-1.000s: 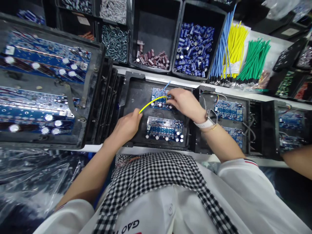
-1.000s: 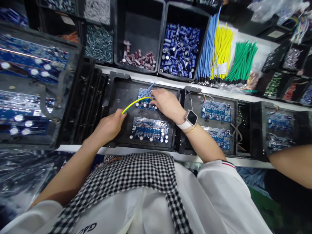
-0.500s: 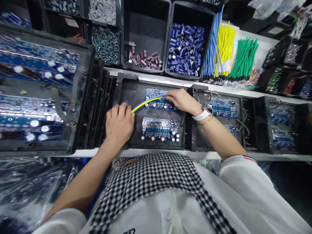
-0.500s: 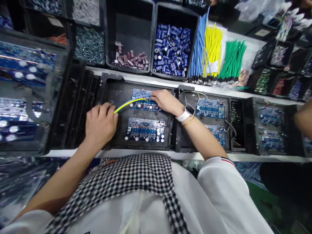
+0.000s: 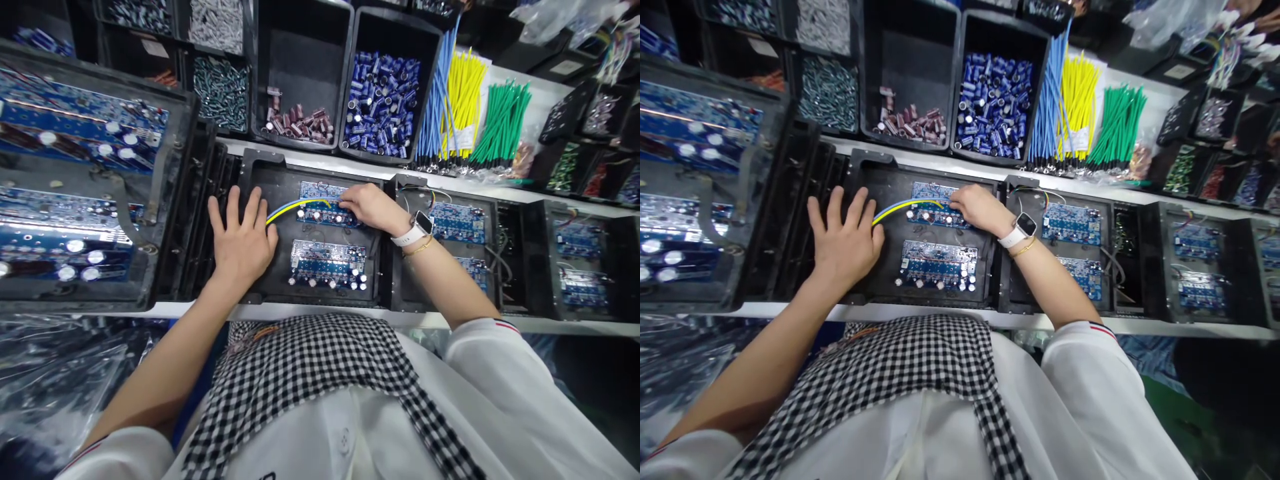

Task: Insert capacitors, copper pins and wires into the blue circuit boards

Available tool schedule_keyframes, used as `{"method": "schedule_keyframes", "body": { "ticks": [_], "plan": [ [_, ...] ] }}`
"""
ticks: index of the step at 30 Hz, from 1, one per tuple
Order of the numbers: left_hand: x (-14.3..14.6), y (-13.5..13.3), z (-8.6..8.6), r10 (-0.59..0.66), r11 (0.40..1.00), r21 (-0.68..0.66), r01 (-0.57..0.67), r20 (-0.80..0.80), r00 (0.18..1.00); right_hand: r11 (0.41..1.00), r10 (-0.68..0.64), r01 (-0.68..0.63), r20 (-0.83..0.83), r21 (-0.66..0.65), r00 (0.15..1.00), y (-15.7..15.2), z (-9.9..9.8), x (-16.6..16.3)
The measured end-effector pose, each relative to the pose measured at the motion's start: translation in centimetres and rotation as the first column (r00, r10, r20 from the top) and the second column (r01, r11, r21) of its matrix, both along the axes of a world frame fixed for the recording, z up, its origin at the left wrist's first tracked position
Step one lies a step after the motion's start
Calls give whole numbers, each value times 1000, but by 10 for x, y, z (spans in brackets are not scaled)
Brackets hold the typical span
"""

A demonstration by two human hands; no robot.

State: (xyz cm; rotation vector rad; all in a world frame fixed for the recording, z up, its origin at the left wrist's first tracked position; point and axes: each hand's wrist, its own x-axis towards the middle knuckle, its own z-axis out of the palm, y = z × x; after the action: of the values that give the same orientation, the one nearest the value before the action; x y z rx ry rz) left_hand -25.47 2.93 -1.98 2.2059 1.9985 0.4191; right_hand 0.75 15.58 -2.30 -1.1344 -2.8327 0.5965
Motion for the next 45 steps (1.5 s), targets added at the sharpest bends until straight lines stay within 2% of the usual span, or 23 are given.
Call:
{"method": "schedule_keyframes", "body": {
  "ticks": [5,8,13,17,22,25,27,29,30,31,33,34,35,36,37,40,43,45],
  "plan": [
    [5,6,3,75,997,28,-75,3,997,980,107,-132,163,152,981,-11,5,-8],
    [9,11,1,88,996,33,-88,20,996,975,102,-134,177,179,979,-18,4,-10],
    [13,13,-4,93,996,-9,-93,8,996,991,26,-38,89,132,996,-13,-4,-4],
    [16,9,-5,129,991,-27,-129,6,992,996,38,-42,54,80,998,-5,-7,4],
    [16,9,-8,135,991,-16,-136,-43,990,984,40,-44,25,175,999,-18,-11,2],
    [14,12,-6,129,991,-20,-129,-36,991,975,27,-38,53,219,998,-28,-4,-3],
    [10,16,-2,127,992,-27,-127,-19,992,979,21,-17,-20,203,1000,-20,7,4],
    [7,22,5,121,991,-64,-120,2,993,970,-93,126,-164,206,982,5,19,30],
    [6,25,10,117,989,-96,-115,11,993,943,-204,255,-232,214,951,22,24,49],
    [5,28,15,113,986,-127,-110,18,993,876,-359,424,-278,228,891,41,28,72],
    [8,33,28,100,984,-153,-96,17,995,663,-658,706,-257,249,708,78,29,118],
    [12,37,35,87,987,-138,-85,12,996,568,-754,779,-212,264,622,95,25,139],
    [19,40,43,68,992,-109,-67,6,998,501,-815,820,-167,277,555,108,20,155],
    [27,46,50,40,997,-70,-40,1,999,465,-847,838,-133,285,515,120,14,167],
    [37,52,57,4,999,-32,-4,-2,1000,452,-860,844,-112,291,499,128,6,174],
    [77,86,73,-174,985,10,174,13,985,475,-844,829,-115,295,524,143,-9,180],
    [131,139,78,-379,921,-65,385,82,922,484,-830,823,-143,296,540,152,-7,193],
    [175,178,74,-443,882,-109,458,138,886,430,-846,854,-199,292,494,156,1,214]
  ]
}}
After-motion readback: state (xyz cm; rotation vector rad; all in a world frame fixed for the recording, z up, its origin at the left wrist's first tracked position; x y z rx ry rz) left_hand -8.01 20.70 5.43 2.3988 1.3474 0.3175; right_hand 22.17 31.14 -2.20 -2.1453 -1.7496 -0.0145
